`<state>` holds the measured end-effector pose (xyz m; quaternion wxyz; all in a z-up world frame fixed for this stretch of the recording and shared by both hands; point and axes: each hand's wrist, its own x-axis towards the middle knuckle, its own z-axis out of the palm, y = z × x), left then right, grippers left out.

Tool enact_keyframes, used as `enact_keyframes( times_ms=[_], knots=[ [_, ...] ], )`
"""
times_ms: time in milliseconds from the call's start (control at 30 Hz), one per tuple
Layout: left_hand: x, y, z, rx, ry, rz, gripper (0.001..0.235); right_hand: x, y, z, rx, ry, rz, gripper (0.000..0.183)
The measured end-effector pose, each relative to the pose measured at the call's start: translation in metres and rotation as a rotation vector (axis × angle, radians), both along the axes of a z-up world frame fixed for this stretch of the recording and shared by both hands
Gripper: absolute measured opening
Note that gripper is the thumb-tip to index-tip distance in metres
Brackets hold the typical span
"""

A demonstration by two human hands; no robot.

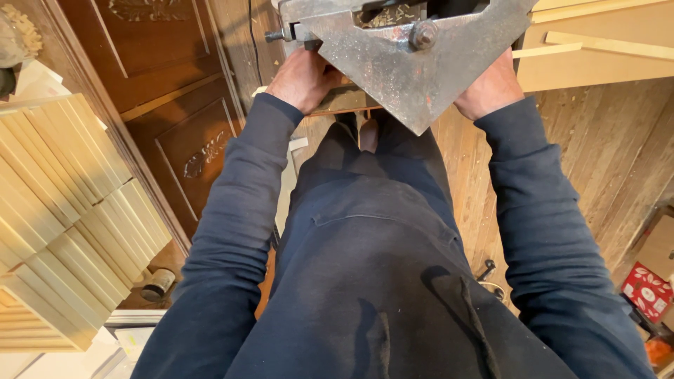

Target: Assembling a wooden picture frame using a mechanical V-nailer machine.

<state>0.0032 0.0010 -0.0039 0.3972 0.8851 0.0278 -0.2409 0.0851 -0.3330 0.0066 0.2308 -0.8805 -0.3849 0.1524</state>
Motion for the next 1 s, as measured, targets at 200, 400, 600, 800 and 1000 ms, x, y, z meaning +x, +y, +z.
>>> enact_keyframes(
  times_ms=[200, 400, 600, 800, 1000],
  knots=[
    [-0.004, 0.004, -0.012, -0.040, -0.206, -0.062, 0.022, -0.011, 0.017, 0.023, 0.062, -0.034, -0.040, 0.027],
    [0.001, 0.002, 0.007, -0.113, -0.113, -0.019, 0.019, -0.030, 0.037, 0.035, 0.119, 0.053, -0.232, 0.032],
    [0.001, 0.005, 0.008, -0.140, -0.133, -0.014, 0.021, -0.042, 0.024, -0.002, 0.063, 0.029, -0.336, 0.034],
    [0.001, 0.012, -0.001, -0.124, -0.186, -0.041, 0.019, -0.051, 0.007, -0.031, 0.149, 0.144, -0.394, 0.034],
    [0.005, 0.014, -0.003, -0.159, -0.106, -0.067, 0.021, -0.056, -0.006, -0.050, 0.259, 0.425, -0.559, 0.032]
  ],
)
